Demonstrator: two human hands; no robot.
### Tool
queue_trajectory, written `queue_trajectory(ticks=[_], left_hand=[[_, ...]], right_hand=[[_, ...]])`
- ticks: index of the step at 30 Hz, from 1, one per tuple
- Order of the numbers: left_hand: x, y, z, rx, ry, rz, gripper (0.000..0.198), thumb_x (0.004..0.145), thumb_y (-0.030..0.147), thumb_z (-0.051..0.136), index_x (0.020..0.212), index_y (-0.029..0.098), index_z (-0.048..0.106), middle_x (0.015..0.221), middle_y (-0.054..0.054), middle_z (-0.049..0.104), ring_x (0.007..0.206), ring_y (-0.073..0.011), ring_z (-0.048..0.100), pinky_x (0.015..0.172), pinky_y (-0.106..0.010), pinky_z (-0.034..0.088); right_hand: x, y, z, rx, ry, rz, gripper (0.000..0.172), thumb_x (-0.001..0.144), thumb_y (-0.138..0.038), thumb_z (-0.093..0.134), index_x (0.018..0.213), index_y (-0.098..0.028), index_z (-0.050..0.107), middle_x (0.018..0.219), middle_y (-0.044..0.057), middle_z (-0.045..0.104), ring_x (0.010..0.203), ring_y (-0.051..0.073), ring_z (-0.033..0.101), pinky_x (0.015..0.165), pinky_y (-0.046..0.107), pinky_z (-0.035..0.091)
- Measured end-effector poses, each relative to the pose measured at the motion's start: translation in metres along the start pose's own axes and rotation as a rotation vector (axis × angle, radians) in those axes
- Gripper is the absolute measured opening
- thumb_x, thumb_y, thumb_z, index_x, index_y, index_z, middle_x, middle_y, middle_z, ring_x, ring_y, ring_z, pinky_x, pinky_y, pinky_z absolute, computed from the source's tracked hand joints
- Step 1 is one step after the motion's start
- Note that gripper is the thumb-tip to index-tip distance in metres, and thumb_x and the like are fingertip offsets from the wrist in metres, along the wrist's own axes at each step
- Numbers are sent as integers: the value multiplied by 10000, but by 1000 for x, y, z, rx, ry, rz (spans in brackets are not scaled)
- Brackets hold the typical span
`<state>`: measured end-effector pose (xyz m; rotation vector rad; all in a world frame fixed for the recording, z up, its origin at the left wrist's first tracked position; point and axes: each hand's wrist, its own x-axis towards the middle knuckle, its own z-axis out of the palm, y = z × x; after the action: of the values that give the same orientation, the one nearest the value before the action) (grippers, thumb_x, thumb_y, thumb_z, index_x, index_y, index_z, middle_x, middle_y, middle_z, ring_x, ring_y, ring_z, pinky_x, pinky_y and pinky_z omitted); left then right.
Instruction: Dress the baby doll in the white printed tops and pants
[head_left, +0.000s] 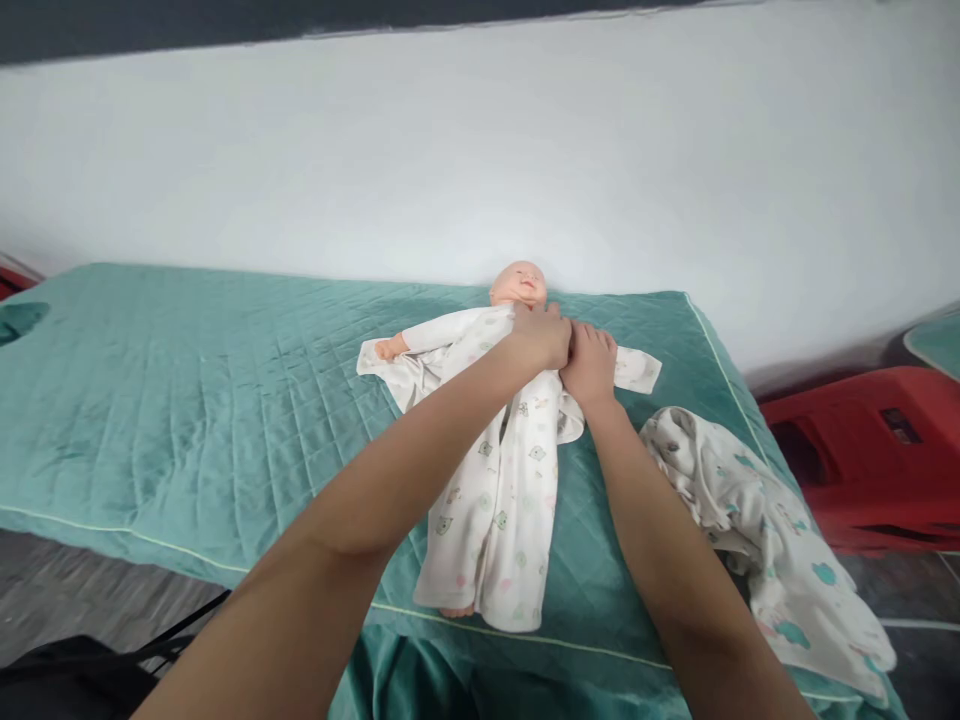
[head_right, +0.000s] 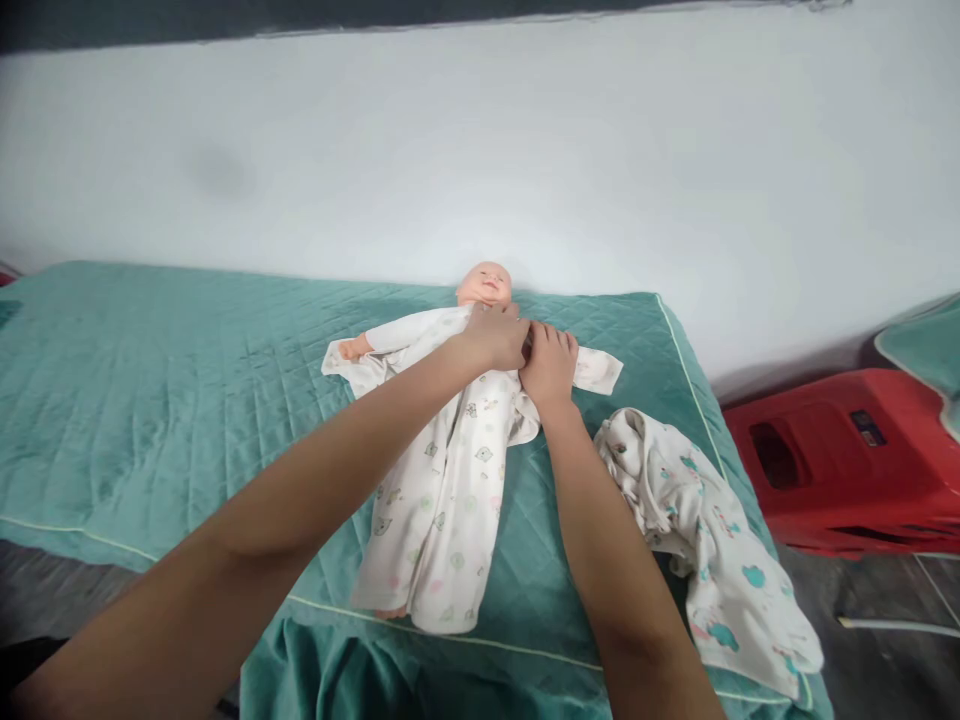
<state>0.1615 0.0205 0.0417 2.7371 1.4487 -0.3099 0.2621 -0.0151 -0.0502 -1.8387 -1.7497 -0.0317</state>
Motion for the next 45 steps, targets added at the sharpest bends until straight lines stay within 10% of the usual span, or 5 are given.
queue_trajectory(ticks=[13,24,33,45], left_hand=[[14,24,15,5,83,20,419,954,155,452,1328,107,635,1390,-200,583,1277,-315,538,1039,-448,418],[16,-5,3,-13,122,-114,554,855,154,656,1399,88,578,1376,-231,577,1285,-381,540,990,-461,457],[45,1,24,19,-49,127,345,859,144,603,1171,217,729,1262,-104,717,1209,-298,622,1071,-461,418],[22,-40,-4,161,137,79,483,826,66,585,1301,139,634,1259,-170,678,1196,-332,585,991,-442,412]], right_hand=[[7,23,-3,106,156,195,356,871,-200,427,1131,-181,670,1179,131,725,1115,299,630,1042,448,395],[10,32,4,120,146,335,357,885,-278,434,1120,-186,686,1075,124,758,983,296,659,920,426,451],[11,28,7,14,86,328,358,928,-360,446,1048,-191,738,1070,144,761,1028,320,643,941,455,435],[13,44,-1,135,53,493,245,914,-328,463,1036,-244,659,1031,74,739,941,258,646,811,351,450]])
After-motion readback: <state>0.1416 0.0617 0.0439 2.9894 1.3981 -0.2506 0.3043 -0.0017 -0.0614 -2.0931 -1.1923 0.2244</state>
